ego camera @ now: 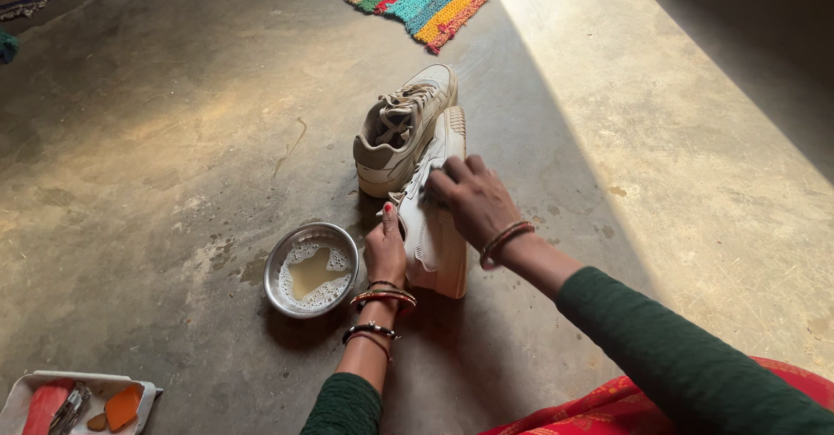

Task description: The person prepares a soapy mixture in a metal bowl using a cloth and soap. They then scrub a white sneaker with the soapy cloth, focusing on the upper fabric and laces.

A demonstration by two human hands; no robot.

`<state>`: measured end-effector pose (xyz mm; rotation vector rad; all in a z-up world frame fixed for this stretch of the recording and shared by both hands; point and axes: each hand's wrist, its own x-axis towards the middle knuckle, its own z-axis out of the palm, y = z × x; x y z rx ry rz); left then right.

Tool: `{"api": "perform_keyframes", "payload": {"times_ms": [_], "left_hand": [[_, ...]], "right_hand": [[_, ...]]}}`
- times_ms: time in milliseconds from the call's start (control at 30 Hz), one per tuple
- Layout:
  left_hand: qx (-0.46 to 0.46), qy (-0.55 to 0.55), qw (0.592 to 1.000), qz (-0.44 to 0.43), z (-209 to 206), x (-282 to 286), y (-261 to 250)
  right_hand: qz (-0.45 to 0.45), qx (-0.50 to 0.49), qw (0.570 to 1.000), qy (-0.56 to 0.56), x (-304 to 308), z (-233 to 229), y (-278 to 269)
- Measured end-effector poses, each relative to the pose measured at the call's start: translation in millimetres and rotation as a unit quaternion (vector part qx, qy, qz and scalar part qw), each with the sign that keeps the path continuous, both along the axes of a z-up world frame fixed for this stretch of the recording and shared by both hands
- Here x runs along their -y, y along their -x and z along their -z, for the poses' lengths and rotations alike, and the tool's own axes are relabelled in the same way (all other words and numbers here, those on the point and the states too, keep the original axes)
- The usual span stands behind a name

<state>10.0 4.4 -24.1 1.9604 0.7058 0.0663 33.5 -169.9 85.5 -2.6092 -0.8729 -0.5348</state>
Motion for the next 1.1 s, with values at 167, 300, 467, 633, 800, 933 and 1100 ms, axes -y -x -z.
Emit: {"api": "perform_keyframes", "payload": {"times_ms": [167, 300, 467, 633, 800, 933, 1100], "left_hand": [[0.122, 0.239, 0.930, 0.249, -33, 37, 21], [0.116, -0.112, 0.956, 0.247, -101, 68, 5], [0.209, -0.337, 0.885, 0.245, -164, 79, -17], [0.124, -0.407, 0.839, 0.340, -137, 84, 10], [0.020, -0.451, 0.840, 0.300, -94, 88, 0], [0.099, -0.495, 0.815, 0.284, -84, 84, -9], [0.123, -0.471, 0.807, 0.334, -78, 74, -5]], "right_hand": [[0.142, -0.024, 0.983, -0.115, 17, 20, -53], [0.162, -0.262, 0.865, -0.395, 72, 23, -72], [0.102, -0.401, 0.675, -0.611, 102, 35, -54], [0.096, -0.393, 0.633, -0.660, 68, 41, -29], [0.219, -0.186, 0.855, -0.432, 50, 40, 11], [0.133, -0.108, 0.898, -0.405, 19, 39, 26], [0.145, -0.131, 0.925, -0.326, 22, 42, -39]]}}
